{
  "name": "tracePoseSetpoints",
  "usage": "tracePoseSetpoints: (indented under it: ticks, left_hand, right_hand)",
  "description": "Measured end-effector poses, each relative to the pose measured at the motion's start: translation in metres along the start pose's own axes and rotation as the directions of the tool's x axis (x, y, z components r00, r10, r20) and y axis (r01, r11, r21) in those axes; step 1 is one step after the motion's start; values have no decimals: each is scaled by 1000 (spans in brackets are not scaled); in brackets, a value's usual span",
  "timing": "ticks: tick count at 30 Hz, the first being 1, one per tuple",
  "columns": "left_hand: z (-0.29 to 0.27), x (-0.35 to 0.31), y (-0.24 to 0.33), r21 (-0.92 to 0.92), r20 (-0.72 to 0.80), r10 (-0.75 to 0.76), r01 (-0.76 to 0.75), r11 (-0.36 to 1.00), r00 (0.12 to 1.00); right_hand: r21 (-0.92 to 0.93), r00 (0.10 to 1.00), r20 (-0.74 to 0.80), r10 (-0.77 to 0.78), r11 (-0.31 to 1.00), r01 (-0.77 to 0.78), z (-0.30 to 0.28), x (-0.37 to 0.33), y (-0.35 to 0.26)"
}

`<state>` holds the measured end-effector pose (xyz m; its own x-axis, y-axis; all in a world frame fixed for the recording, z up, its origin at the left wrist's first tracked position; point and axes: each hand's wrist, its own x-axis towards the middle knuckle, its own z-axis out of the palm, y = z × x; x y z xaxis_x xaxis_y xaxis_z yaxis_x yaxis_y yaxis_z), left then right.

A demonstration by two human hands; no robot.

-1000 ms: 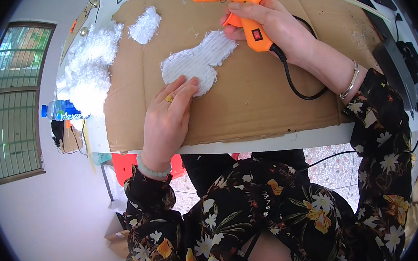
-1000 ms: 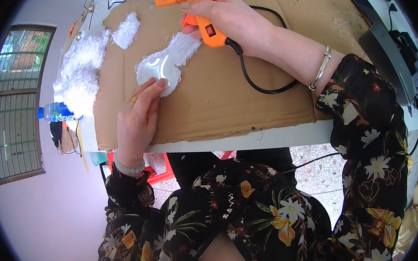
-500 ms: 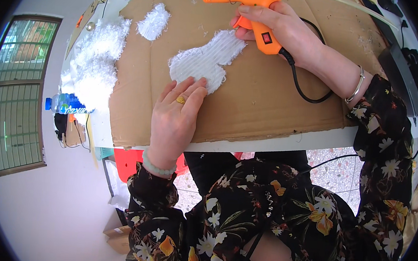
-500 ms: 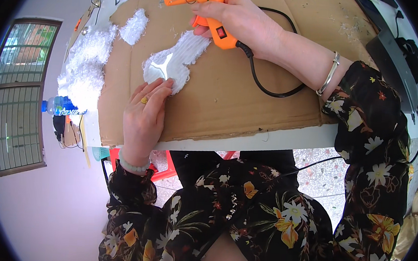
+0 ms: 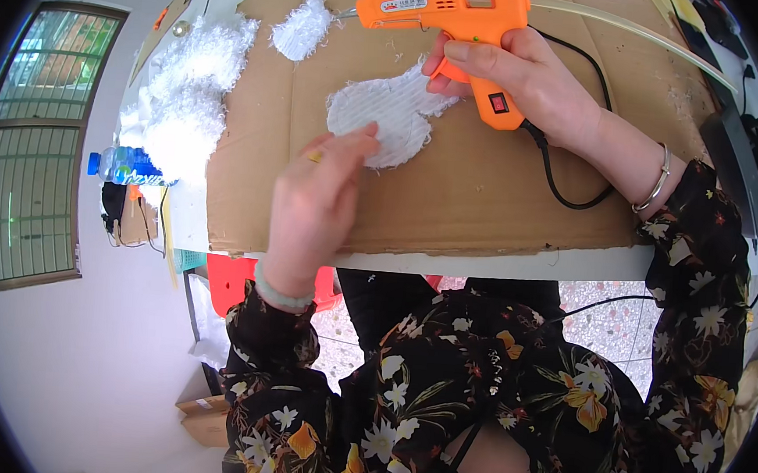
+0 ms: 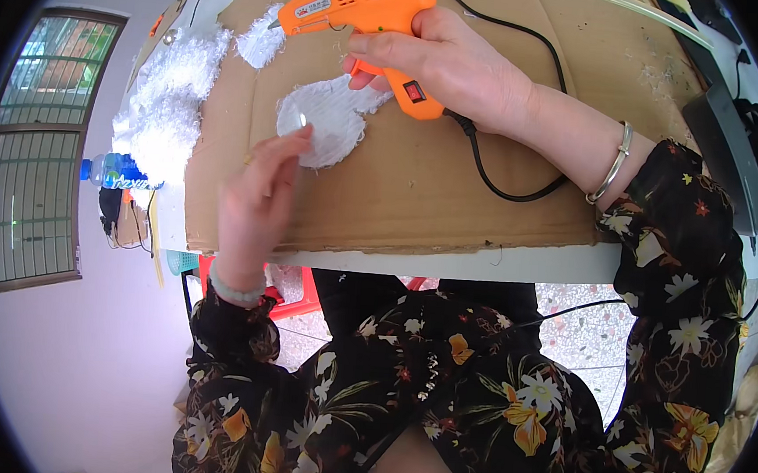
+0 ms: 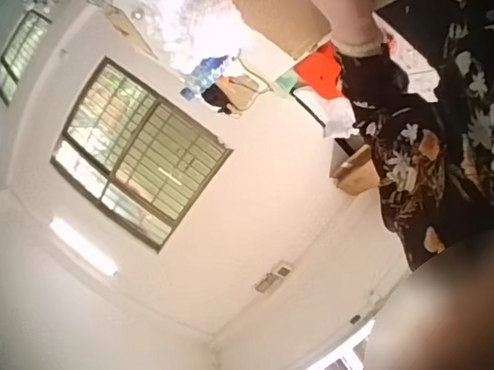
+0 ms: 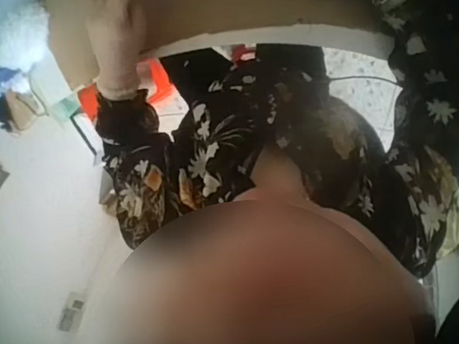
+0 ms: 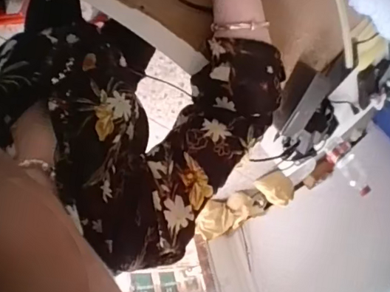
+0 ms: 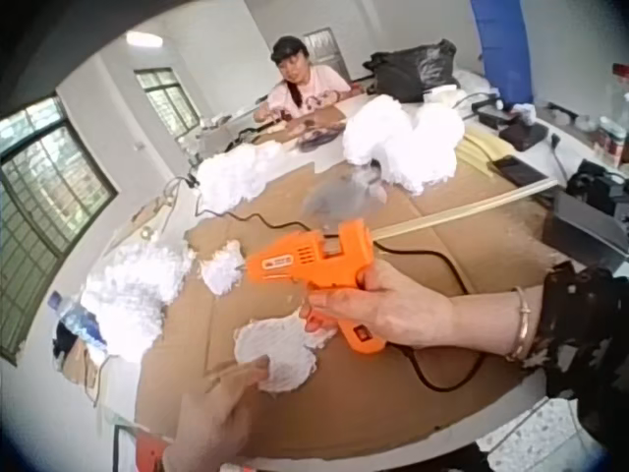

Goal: Glue stuffing onto white fabric cutouts using a hot glue gun.

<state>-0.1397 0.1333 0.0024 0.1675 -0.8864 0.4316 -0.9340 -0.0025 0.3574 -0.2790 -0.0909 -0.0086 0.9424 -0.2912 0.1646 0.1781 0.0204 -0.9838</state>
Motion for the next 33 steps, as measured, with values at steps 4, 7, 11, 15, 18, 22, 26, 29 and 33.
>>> tracePoseSetpoints:
  ticks: [4, 7, 11, 15, 18, 22, 26, 29, 33]
  left_hand:
    - [-14, 24, -13, 42, -79, -216, 220, 975, 973]
    - [-7, 44, -46, -54, -70, -321, 317, 947, 945]
    - [8, 57, -69, -78, 44, -335, 338, 938, 941]
    - [18, 68, -75, -66, 161, -361, 375, 925, 919]
    - [17, 65, -67, -105, 112, -452, 462, 880, 885]
    - [17, 58, -62, -71, 60, -460, 464, 883, 886]
    - [9, 48, -47, -93, -162, -314, 303, 949, 935]
    - [1, 24, -25, 105, -120, -93, 105, 989, 988]
    - [0, -2, 13, 192, 124, 52, -75, 979, 991]
  right_hand:
    - [-22, 1000, -8, 22, 1000, -22, -2, -1, 1]
    - [-12, 1000, -14, -3, 1000, 3, -3, -1, 2]
    - [-11, 1000, -5, 5, 1000, -5, 0, 1, 2]
    - [-19, 1000, 3, 7, 1000, -6, -3, 2, 4]
    - [0, 1000, 3, 2, 1000, -2, -1, 2, 4]
    - [-18, 1000, -5, 29, 999, -29, 1, 4, 4]
    - [-10, 1000, -2, 27, 1000, -27, 0, 1, 1]
    - [-20, 1000, -19, -4, 1000, 3, -3, -1, 5]
    - [-32, 999, 30, -45, 998, 46, -5, -3, -10]
